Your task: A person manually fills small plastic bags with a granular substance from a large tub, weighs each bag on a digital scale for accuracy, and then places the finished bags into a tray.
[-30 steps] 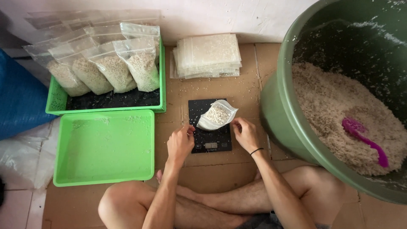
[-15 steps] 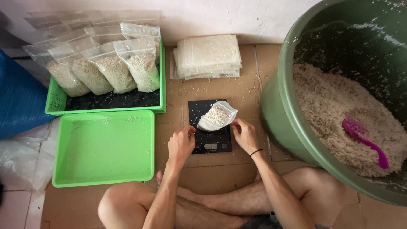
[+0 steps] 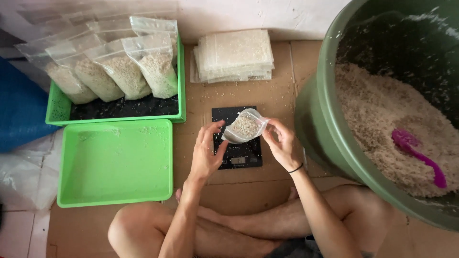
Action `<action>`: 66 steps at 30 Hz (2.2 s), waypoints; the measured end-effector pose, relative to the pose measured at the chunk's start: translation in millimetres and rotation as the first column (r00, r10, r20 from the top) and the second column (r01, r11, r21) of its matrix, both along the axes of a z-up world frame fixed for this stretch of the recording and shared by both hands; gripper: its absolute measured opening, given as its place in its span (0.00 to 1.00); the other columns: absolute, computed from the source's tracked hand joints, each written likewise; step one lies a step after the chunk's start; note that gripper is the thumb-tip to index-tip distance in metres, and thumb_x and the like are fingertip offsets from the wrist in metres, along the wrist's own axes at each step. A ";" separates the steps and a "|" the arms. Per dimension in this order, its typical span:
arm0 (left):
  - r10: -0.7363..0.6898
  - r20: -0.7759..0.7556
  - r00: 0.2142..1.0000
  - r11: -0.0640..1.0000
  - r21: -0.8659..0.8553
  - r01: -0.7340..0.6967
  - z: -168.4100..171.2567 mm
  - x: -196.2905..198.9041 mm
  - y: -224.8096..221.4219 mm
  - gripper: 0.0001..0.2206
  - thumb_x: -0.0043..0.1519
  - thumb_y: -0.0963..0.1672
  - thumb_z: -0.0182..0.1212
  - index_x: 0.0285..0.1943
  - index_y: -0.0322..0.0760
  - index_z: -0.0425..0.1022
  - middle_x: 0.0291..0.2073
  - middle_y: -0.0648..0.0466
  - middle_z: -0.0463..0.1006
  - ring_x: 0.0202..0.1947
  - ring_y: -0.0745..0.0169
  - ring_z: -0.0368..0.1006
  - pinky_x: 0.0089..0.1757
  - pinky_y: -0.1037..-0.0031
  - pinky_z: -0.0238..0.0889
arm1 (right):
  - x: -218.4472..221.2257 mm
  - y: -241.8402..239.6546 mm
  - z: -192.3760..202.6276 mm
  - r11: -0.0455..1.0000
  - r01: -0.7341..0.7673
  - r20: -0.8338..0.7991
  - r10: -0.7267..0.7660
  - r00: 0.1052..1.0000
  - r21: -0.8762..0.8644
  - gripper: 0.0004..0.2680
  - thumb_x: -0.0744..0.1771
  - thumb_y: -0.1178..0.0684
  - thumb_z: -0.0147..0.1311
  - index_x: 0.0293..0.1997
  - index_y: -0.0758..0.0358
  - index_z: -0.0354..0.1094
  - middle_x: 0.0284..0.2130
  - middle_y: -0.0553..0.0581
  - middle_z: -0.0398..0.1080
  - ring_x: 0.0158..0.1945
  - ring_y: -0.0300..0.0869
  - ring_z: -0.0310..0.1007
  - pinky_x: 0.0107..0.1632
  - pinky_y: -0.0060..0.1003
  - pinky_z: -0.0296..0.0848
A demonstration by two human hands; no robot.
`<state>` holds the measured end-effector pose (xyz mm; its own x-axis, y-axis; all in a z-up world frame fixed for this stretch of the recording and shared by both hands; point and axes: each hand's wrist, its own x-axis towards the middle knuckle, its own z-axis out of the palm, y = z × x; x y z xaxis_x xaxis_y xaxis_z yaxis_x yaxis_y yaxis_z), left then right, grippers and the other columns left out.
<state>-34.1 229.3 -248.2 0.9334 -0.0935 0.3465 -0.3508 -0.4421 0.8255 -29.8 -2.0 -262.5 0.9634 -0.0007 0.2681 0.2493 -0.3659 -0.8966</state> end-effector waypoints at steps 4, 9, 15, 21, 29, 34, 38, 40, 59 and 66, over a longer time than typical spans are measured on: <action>0.034 0.068 0.997 0.995 0.094 -0.040 -16.8 4.3 2.0 0.11 0.60 0.40 0.63 0.50 0.47 0.77 0.42 0.63 0.79 0.44 0.62 0.76 0.44 0.72 0.66 | 2.9 -4.1 -8.5 0.999 -0.015 0.010 0.015 1.000 0.030 0.10 0.65 0.64 0.55 0.50 0.65 0.70 0.43 0.60 0.74 0.40 0.44 0.74 0.43 0.34 0.74; 0.226 0.120 0.967 0.974 0.005 -0.228 -33.7 18.0 0.6 0.06 0.52 0.43 0.73 0.33 0.54 0.82 0.30 0.67 0.82 0.33 0.64 0.78 0.40 0.76 0.68 | 6.4 4.3 2.7 0.986 0.158 0.253 -0.138 0.958 -0.057 0.04 0.61 0.62 0.64 0.30 0.58 0.75 0.26 0.52 0.73 0.24 0.38 0.67 0.31 0.31 0.70; 0.148 0.220 0.964 0.966 -0.242 -0.093 95.5 39.4 -18.6 0.09 0.55 0.37 0.69 0.27 0.45 0.76 0.24 0.59 0.79 0.28 0.64 0.76 0.39 0.76 0.66 | -17.6 11.0 140.1 0.971 0.234 0.409 -0.229 0.884 0.038 0.04 0.62 0.58 0.65 0.29 0.59 0.73 0.22 0.50 0.70 0.21 0.37 0.64 0.30 0.29 0.68; -0.003 0.378 0.926 0.966 -0.239 0.101 244.2 37.5 -77.3 0.06 0.58 0.37 0.70 0.34 0.41 0.80 0.26 0.55 0.80 0.28 0.68 0.76 0.38 0.79 0.65 | -47.8 -34.5 253.1 0.959 0.244 0.507 -0.283 0.814 0.144 0.04 0.63 0.61 0.63 0.32 0.66 0.70 0.23 0.55 0.68 0.25 0.37 0.66 0.32 0.30 0.69; -0.195 0.349 0.917 0.878 -0.355 0.322 248.6 21.1 -195.0 0.03 0.57 0.36 0.67 0.33 0.35 0.80 0.27 0.48 0.81 0.28 0.55 0.75 0.37 0.69 0.68 | -97.1 -140.7 291.1 0.912 0.391 0.510 -0.280 0.813 -0.123 0.03 0.62 0.63 0.64 0.30 0.66 0.72 0.21 0.54 0.70 0.22 0.38 0.66 0.29 0.28 0.66; -0.280 0.205 0.938 0.922 -0.215 0.322 188.5 28.8 -240.1 0.03 0.55 0.38 0.68 0.32 0.39 0.81 0.27 0.49 0.82 0.32 0.46 0.80 0.37 0.64 0.71 | -107.2 -182.7 246.6 0.867 0.417 0.307 -0.333 0.892 -0.271 0.03 0.59 0.62 0.62 0.30 0.60 0.75 0.19 0.55 0.73 0.20 0.35 0.65 0.24 0.29 0.64; -0.381 0.078 0.921 0.922 0.101 0.373 153.9 37.7 -254.5 0.02 0.57 0.39 0.65 0.32 0.38 0.80 0.26 0.50 0.82 0.30 0.42 0.78 0.36 0.58 0.72 | -106.5 -198.7 233.1 0.863 0.243 0.047 -0.248 0.968 -0.442 0.03 0.60 0.64 0.59 0.32 0.66 0.74 0.23 0.63 0.77 0.26 0.50 0.77 0.30 0.41 0.74; -0.417 0.021 0.909 0.877 0.270 0.396 141.5 38.6 -256.1 0.03 0.58 0.40 0.64 0.32 0.42 0.80 0.25 0.54 0.82 0.29 0.45 0.78 0.35 0.58 0.72 | -101.7 -213.0 232.9 0.841 0.142 -0.063 -0.203 0.977 -0.521 0.02 0.60 0.64 0.59 0.31 0.68 0.73 0.24 0.65 0.77 0.27 0.56 0.79 0.32 0.45 0.76; -0.378 -0.065 0.923 0.852 0.366 0.375 161.0 32.8 -252.2 0.06 0.63 0.45 0.59 0.42 0.42 0.80 0.29 0.50 0.82 0.33 0.42 0.79 0.35 0.50 0.75 | -45.5 -340.6 106.8 0.253 -0.294 -0.388 -0.607 0.693 -0.922 0.08 0.63 0.52 0.47 0.32 0.61 0.76 0.24 0.58 0.75 0.27 0.48 0.74 0.32 0.43 0.74; -0.371 -0.069 0.926 0.848 0.381 0.368 159.4 37.2 -253.8 0.07 0.63 0.46 0.59 0.43 0.43 0.79 0.30 0.52 0.81 0.33 0.43 0.79 0.35 0.51 0.75 | -39.8 -398.2 69.3 0.169 -0.270 -0.311 -0.679 0.665 -0.948 0.09 0.64 0.56 0.46 0.27 0.60 0.75 0.19 0.57 0.73 0.21 0.44 0.69 0.30 0.38 0.70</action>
